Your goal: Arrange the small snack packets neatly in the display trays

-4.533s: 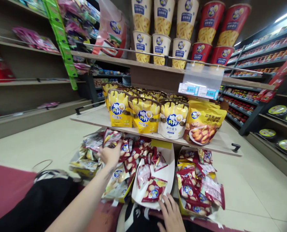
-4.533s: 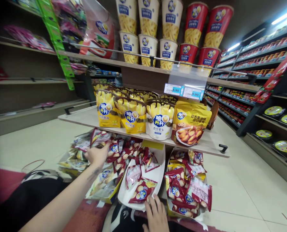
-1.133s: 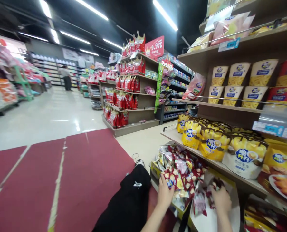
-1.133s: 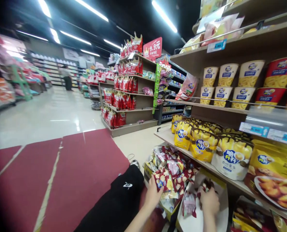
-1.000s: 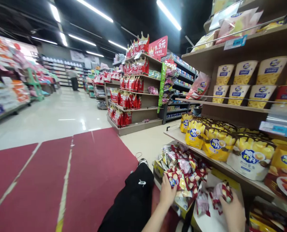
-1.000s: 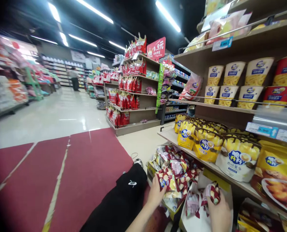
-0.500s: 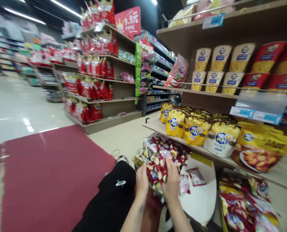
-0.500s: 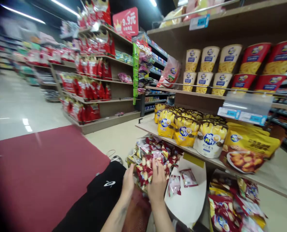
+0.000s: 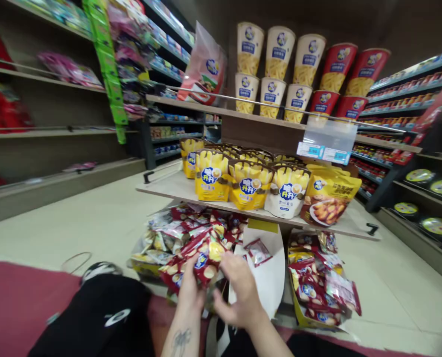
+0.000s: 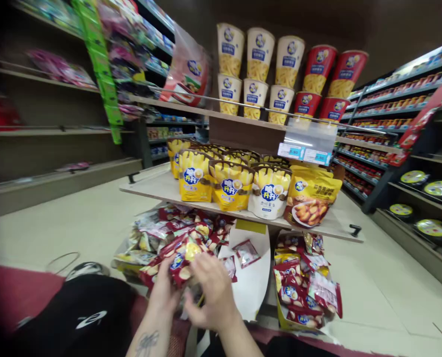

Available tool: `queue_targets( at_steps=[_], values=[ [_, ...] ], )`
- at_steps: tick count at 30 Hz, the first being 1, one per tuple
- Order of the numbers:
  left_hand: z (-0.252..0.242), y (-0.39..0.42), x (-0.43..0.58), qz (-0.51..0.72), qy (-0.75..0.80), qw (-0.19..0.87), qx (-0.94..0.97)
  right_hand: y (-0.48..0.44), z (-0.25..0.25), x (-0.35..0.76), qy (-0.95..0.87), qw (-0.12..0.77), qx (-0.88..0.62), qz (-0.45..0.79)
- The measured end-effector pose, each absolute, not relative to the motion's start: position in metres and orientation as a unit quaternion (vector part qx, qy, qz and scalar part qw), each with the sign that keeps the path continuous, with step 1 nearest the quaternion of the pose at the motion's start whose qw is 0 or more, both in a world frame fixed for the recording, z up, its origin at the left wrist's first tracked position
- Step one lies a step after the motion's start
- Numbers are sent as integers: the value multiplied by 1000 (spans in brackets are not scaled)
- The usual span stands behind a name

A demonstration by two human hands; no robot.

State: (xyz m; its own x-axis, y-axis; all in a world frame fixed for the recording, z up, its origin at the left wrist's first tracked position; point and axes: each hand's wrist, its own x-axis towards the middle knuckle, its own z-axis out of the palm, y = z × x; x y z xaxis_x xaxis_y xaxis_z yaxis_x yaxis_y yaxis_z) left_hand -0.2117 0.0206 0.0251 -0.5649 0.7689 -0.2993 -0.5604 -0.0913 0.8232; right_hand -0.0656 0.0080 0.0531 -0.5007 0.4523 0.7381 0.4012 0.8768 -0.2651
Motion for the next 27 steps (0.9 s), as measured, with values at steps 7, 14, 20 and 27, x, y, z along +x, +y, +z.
queue_targets(
  at_steps=[7,14,20,27],
  values=[
    [45,13,-220,766,477,431,22,111,5,-10,-690,145,-700,114],
    [52,4,-225,795,445,412,-15,149,-21,-14,-683,-8,-721,113],
    [51,3,-226,805,439,398,3,156,-28,-14,-726,-84,-679,64],
    [49,1,-228,830,377,409,-51,154,-27,-5,-758,-102,-643,48]
  ],
)
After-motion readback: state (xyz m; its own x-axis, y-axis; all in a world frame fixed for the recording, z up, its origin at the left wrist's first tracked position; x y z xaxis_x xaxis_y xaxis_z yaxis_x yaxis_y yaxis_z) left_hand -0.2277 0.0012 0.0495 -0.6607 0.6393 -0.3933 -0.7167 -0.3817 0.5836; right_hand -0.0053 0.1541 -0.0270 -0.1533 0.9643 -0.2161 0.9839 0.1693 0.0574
